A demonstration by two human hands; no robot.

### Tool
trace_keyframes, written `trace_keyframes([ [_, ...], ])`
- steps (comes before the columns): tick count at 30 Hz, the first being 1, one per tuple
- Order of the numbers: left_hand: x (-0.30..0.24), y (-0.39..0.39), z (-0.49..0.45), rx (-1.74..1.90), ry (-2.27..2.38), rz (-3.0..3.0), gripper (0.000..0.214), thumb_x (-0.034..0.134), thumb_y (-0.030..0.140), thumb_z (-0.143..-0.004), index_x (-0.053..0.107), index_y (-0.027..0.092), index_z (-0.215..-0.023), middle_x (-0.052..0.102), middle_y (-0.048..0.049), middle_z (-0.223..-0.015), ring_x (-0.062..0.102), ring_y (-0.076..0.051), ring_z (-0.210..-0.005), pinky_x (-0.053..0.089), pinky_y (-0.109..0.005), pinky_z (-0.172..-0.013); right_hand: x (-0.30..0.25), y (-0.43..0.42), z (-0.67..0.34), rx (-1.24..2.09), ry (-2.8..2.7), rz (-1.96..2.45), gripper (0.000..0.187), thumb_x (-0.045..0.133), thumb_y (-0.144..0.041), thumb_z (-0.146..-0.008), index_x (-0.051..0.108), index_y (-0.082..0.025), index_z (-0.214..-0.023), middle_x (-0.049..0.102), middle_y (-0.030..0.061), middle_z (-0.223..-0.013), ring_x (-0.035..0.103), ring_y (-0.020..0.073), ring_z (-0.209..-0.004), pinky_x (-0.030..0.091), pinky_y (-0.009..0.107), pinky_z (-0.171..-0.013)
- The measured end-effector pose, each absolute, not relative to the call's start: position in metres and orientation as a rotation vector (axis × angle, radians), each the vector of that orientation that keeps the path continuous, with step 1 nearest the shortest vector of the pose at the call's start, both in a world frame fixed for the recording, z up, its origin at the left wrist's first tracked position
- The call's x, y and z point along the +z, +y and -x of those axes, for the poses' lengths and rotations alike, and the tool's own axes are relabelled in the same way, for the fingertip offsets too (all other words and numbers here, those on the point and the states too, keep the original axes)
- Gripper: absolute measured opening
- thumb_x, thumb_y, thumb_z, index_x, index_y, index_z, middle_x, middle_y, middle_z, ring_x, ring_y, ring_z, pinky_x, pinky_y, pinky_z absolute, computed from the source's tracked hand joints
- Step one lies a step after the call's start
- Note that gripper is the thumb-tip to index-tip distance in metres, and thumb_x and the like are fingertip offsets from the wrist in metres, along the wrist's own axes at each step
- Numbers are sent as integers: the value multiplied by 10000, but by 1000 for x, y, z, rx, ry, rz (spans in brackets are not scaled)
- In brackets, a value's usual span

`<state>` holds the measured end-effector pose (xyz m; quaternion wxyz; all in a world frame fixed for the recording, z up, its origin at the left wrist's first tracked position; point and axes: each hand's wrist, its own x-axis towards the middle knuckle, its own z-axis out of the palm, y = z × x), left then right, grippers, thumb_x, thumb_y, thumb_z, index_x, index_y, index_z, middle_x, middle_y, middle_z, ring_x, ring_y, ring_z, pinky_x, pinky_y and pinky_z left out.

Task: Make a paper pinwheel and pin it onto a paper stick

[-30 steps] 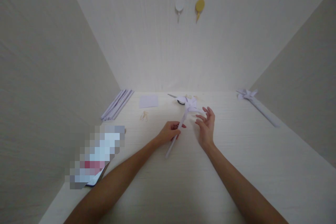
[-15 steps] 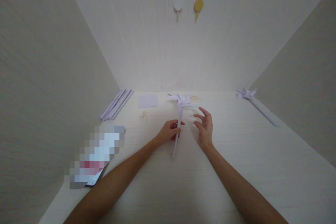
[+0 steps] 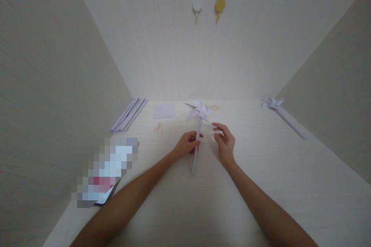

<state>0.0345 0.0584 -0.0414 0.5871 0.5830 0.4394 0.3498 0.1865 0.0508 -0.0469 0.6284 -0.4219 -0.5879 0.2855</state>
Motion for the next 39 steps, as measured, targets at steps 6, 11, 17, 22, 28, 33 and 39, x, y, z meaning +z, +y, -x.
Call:
trace_keyframes([
  [6, -42, 59, -35, 798, 1004, -1385, 304, 480, 147, -623, 542, 105, -917, 453, 93, -441, 357, -34, -299, 301, -155, -314, -42, 46, -185, 709, -1529, 906, 303, 514, -203, -711, 611, -265, -991, 604, 37, -1009, 526, 206, -907, 428, 328, -690],
  [11, -42, 58, -35, 787, 1010, -1384, 327, 456, 130, -613, 552, 106, -925, 438, 93, -425, 342, -34, -302, 274, -150, -315, -48, 50, -185, 710, -1359, 976, 126, 508, -219, -709, 619, -212, -769, 618, 35, -804, 543, 190, -792, 421, 302, -636],
  [17, -42, 57, -32, 767, 996, -1398, 357, 444, 121, -605, 569, 106, -939, 449, 84, -410, 324, -36, -299, 249, -151, -313, -61, 63, -190, 582, -978, 1121, 433, 498, -150, -651, 416, -241, -1066, 491, 48, -1047, 501, 149, -777, 392, 252, -576],
  [22, -42, 58, -32, 751, 988, -1411, 364, 456, 124, -608, 569, 99, -953, 463, 78, -412, 326, -37, -297, 252, -154, -314, -54, 59, -188, 676, -1065, 1044, 647, 489, -154, -647, 293, -282, -1250, 317, 79, -1329, 438, 203, -1048, 418, 300, -698],
  [28, -43, 58, -34, 756, 992, -1419, 365, 466, 123, -618, 564, 98, -970, 463, 82, -416, 330, -33, -302, 257, -155, -325, -48, 52, -186, 655, -1241, 990, 546, 490, -183, -697, 396, -288, -1225, 355, 53, -1322, 432, 208, -1067, 430, 319, -740],
  [33, -41, 58, -35, 768, 996, -1416, 349, 468, 124, -622, 561, 95, -957, 455, 88, -418, 328, -31, -303, 265, -153, -324, -49, 53, -187, 602, -1314, 987, 465, 482, -148, -698, 481, -262, -1149, 495, 60, -1182, 486, 198, -1001, 424, 328, -750],
  [39, -42, 58, -35, 778, 1001, -1405, 332, 473, 131, -622, 555, 99, -942, 442, 94, -424, 338, -29, -304, 273, -150, -317, -51, 54, -187, 536, -1284, 1034, 376, 475, -122, -687, 538, -205, -1048, 570, 70, -1047, 520, 192, -926, 431, 316, -711],
])
